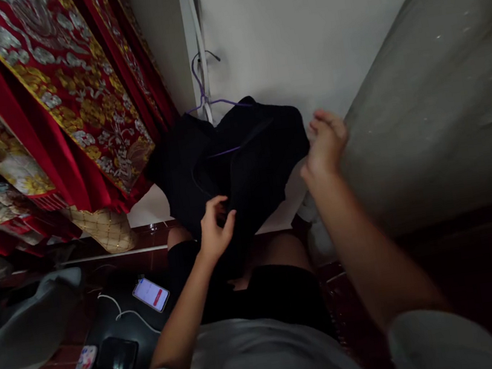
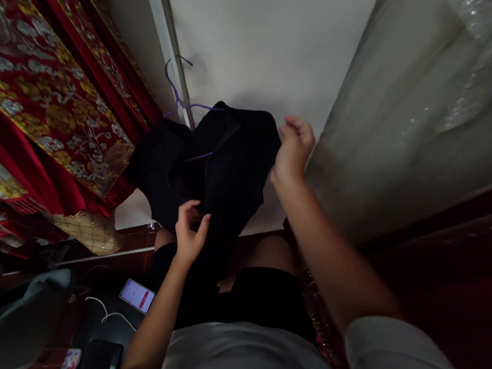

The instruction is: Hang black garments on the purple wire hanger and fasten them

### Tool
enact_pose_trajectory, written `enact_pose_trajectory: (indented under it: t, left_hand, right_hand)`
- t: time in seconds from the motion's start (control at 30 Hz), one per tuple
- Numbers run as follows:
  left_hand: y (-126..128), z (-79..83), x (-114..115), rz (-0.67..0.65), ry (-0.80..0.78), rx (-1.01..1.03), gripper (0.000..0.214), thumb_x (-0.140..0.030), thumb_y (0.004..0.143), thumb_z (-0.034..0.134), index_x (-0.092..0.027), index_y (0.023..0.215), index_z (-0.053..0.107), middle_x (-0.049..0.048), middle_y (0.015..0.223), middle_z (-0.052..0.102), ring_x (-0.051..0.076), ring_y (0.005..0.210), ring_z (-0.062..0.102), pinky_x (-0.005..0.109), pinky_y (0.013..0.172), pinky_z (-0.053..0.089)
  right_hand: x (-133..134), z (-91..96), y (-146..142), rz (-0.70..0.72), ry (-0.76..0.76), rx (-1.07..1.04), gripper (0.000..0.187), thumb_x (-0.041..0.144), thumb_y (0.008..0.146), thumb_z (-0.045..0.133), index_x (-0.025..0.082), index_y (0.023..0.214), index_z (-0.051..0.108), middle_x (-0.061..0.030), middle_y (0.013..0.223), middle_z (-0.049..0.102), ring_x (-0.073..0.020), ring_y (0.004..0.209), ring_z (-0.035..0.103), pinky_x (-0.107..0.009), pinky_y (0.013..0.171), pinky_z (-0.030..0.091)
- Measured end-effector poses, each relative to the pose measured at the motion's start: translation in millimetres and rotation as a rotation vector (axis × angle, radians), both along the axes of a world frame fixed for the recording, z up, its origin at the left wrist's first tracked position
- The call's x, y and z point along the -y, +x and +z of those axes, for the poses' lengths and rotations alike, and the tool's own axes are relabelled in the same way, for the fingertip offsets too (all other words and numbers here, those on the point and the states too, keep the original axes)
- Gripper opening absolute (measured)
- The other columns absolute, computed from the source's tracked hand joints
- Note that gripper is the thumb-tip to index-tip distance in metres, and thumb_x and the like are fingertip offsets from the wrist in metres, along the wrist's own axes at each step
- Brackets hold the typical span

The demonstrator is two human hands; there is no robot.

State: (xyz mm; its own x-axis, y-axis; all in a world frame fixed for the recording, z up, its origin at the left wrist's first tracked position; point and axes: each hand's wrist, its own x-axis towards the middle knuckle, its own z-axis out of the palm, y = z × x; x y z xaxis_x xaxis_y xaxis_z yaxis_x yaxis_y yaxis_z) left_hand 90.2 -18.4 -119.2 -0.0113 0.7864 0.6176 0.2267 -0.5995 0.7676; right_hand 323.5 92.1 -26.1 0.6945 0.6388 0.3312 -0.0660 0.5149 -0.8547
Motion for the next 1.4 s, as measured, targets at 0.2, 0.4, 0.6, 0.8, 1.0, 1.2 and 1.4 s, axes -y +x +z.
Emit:
enact_pose_trajectory:
  t: [0.2,0.4,0.6,0.8,1.0,1.2,1.4]
  left_hand:
    - [28,-5.5,31,0.202,-0.177,0.493,0.048,-0.042,0.086,0.083,-0.027,0.124,0.057,0.0036,0.096,0.067,0.016,0.086,0.066,0.029,0.082,0.054]
    - [35,11.2,50,0.209,-0.191,0.477,0.028,-0.044,0.085,0.084,-0.022,0.099,0.075,0.0065,0.095,0.073,0.018,0.087,0.068,0.032,0.082,0.055]
    - [54,14.2,58,0.300,-0.190,0.588,0.035,-0.054,0.084,0.082,-0.022,0.096,0.074,0.0044,0.087,0.071,0.017,0.080,0.065,0.030,0.075,0.053]
    - [52,17.5,63,0.272,-0.139,0.510,0.035,-0.055,0.085,0.082,-0.021,0.086,0.070,0.0031,0.082,0.067,0.015,0.074,0.063,0.030,0.071,0.052]
    - [54,18.2,69,0.206,-0.078,0.432,0.024,-0.045,0.091,0.078,-0.022,0.095,0.072,0.0039,0.087,0.070,0.015,0.077,0.065,0.030,0.073,0.052]
    - [58,24.8,69,0.172,-0.081,0.423,0.026,-0.043,0.091,0.079,-0.023,0.102,0.066,0.0056,0.092,0.069,0.018,0.083,0.068,0.031,0.073,0.052]
    - [52,25.4,67,0.171,-0.064,0.425,0.024,-0.038,0.091,0.079,-0.022,0.098,0.063,0.0034,0.090,0.065,0.015,0.083,0.064,0.027,0.074,0.051]
  right_hand:
    - [139,-11.7,-73,0.192,0.238,-0.088,0.006,0.027,0.083,0.066,0.032,0.083,0.069,-0.0017,0.081,0.062,-0.0246,0.090,0.069,-0.051,0.102,0.053]
    - [158,-38.4,-79,0.807,-0.248,0.389,0.027,0.042,0.082,0.078,0.026,0.103,0.072,-0.0058,0.099,0.074,-0.0248,0.094,0.071,-0.045,0.086,0.060]
    - [163,-36.8,-71,0.761,-0.259,0.586,0.034,0.039,0.082,0.080,0.025,0.111,0.068,-0.0067,0.113,0.073,-0.0244,0.102,0.071,-0.045,0.089,0.060]
    - [164,-36.6,-74,0.684,-0.201,0.522,0.020,0.037,0.084,0.079,0.024,0.098,0.071,-0.0044,0.097,0.074,-0.0231,0.093,0.071,-0.044,0.086,0.059]
    - [166,-34.4,-71,0.604,-0.214,0.523,0.019,0.032,0.081,0.080,0.024,0.097,0.073,-0.0038,0.094,0.074,-0.0241,0.091,0.071,-0.044,0.083,0.059]
    - [163,-31.3,-66,0.544,-0.049,0.647,0.004,0.029,0.089,0.071,0.025,0.088,0.073,-0.0035,0.091,0.072,-0.0225,0.089,0.069,-0.041,0.079,0.057]
    - [152,-36.0,-68,0.525,0.051,0.675,0.009,0.026,0.094,0.064,0.024,0.090,0.071,-0.0025,0.089,0.071,-0.0197,0.086,0.067,-0.037,0.079,0.055]
